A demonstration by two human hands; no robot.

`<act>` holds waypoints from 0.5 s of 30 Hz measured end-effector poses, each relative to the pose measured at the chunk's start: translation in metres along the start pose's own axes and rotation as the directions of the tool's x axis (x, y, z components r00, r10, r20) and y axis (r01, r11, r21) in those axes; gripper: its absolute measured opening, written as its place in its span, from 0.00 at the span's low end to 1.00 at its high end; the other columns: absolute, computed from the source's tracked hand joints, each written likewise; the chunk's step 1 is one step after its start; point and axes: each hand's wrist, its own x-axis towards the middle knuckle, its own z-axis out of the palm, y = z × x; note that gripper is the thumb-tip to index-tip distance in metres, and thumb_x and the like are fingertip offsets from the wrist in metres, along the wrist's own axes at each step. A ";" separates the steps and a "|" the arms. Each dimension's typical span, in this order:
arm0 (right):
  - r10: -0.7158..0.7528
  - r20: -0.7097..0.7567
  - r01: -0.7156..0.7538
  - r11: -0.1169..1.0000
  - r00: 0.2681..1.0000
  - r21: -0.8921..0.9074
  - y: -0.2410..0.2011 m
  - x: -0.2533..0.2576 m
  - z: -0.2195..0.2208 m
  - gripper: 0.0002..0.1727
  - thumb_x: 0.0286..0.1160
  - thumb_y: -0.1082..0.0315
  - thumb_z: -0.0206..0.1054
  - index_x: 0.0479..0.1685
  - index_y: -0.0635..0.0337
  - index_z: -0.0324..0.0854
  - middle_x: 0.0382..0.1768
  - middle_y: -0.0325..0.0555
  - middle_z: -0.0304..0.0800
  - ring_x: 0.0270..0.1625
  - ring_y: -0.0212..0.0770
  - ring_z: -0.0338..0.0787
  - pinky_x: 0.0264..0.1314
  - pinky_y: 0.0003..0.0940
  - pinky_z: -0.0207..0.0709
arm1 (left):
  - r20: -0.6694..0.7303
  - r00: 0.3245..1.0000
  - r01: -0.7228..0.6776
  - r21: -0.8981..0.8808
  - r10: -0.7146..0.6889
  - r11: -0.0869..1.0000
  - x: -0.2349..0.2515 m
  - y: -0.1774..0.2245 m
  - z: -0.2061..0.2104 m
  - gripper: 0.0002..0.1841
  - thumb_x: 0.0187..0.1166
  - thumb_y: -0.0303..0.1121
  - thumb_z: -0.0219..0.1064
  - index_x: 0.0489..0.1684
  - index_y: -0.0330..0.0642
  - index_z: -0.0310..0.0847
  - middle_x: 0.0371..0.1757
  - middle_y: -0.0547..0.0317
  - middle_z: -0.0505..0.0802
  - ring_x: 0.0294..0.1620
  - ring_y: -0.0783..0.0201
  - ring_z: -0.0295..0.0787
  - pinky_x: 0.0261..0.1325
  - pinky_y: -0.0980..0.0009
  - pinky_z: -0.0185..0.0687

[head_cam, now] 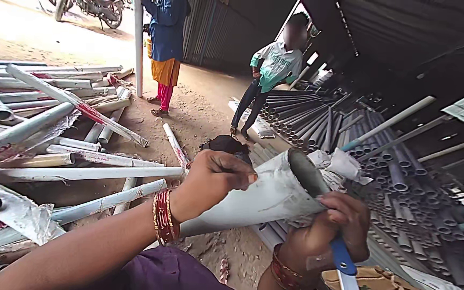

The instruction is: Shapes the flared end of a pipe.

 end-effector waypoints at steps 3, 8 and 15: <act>0.005 0.004 -0.005 1.000 1.000 -0.001 -0.002 -0.001 -0.002 0.17 0.91 0.58 0.56 0.36 0.52 0.86 0.42 0.26 0.84 0.53 0.18 0.83 0.60 0.15 0.75 | -0.072 0.970 0.221 -0.123 -0.230 0.968 -0.006 0.004 -0.005 0.09 0.73 0.15 0.67 0.29 0.36 0.92 0.25 0.60 0.94 0.27 0.72 0.91 0.39 0.77 0.90; 0.001 0.022 -0.001 1.000 1.000 0.003 -0.003 0.001 0.001 0.16 0.91 0.59 0.56 0.37 0.52 0.86 0.43 0.27 0.84 0.54 0.19 0.83 0.61 0.15 0.75 | 0.077 0.995 0.053 0.115 -0.062 0.992 -0.002 0.012 -0.003 0.09 0.79 0.30 0.70 0.49 0.35 0.92 0.33 0.63 0.94 0.32 0.76 0.91 0.41 0.78 0.90; -0.027 0.032 0.027 1.000 0.999 -0.008 -0.008 0.002 0.006 0.16 0.92 0.59 0.55 0.38 0.53 0.84 0.42 0.27 0.83 0.54 0.19 0.83 0.61 0.15 0.74 | 0.043 0.999 0.014 0.334 -0.031 0.942 0.016 0.033 0.009 0.07 0.76 0.25 0.72 0.26 0.41 0.86 0.19 0.65 0.87 0.20 0.76 0.82 0.24 0.80 0.79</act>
